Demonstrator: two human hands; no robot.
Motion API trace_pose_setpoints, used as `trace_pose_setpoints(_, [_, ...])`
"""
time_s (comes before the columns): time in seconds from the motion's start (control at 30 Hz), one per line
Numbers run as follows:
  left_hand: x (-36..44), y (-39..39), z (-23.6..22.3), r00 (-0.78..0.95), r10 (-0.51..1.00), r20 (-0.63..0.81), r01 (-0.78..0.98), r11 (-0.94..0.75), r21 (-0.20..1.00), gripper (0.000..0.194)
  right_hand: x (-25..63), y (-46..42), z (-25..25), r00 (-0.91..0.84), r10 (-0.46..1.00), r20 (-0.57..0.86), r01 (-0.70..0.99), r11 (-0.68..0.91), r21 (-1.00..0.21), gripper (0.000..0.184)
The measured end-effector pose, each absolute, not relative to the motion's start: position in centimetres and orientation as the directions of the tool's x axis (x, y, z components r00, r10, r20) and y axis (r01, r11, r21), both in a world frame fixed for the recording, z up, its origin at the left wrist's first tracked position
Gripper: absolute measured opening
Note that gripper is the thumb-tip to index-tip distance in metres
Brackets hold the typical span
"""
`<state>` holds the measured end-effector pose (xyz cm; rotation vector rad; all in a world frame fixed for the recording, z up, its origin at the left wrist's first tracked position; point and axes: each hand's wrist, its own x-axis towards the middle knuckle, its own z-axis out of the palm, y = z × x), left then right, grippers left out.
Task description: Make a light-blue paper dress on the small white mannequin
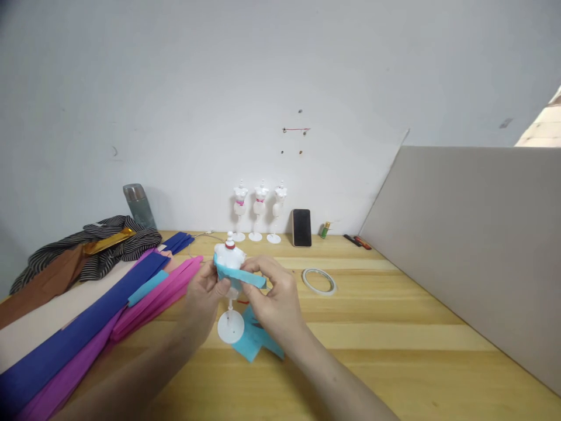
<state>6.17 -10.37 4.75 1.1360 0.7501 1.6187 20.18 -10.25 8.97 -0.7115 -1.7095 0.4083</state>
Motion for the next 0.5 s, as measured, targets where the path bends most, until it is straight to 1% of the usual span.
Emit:
trace_pose_setpoints(0.1, [6.11,-10.46,4.92,-0.081,0.950,0.303,-0.333,-0.312,0.890,0.024,20.23,-10.39,9.05,-0.133,0.630,0.765,0.277,0.765,-0.582,0.010])
trace_pose_setpoints(0.2, [6.22,-10.52,5.22,-0.101,0.952,0.288,-0.339,-0.306,0.890,0.026,20.18,-10.41,9.04,-0.146,0.603,0.784,0.305,0.781,-0.544,0.010])
trace_pose_setpoints(0.33, [6.46,-10.42,5.69,-0.166,0.950,0.263,-0.369,-0.307,0.877,0.032,20.10,-10.36,8.93,-0.137,0.606,0.784,0.305,0.778,-0.549,0.010])
trace_pose_setpoints(0.43, [6.49,-10.23,5.68,-0.224,0.933,0.282,-0.367,-0.349,0.862,0.039,20.05,-10.40,8.91,-0.133,0.606,0.784,0.302,0.779,-0.550,0.010])
trace_pose_setpoints(0.5, [6.40,-10.16,5.40,-0.208,0.929,0.306,-0.359,-0.364,0.859,0.040,20.04,-10.45,8.93,-0.138,0.603,0.786,0.310,0.780,-0.544,0.010])
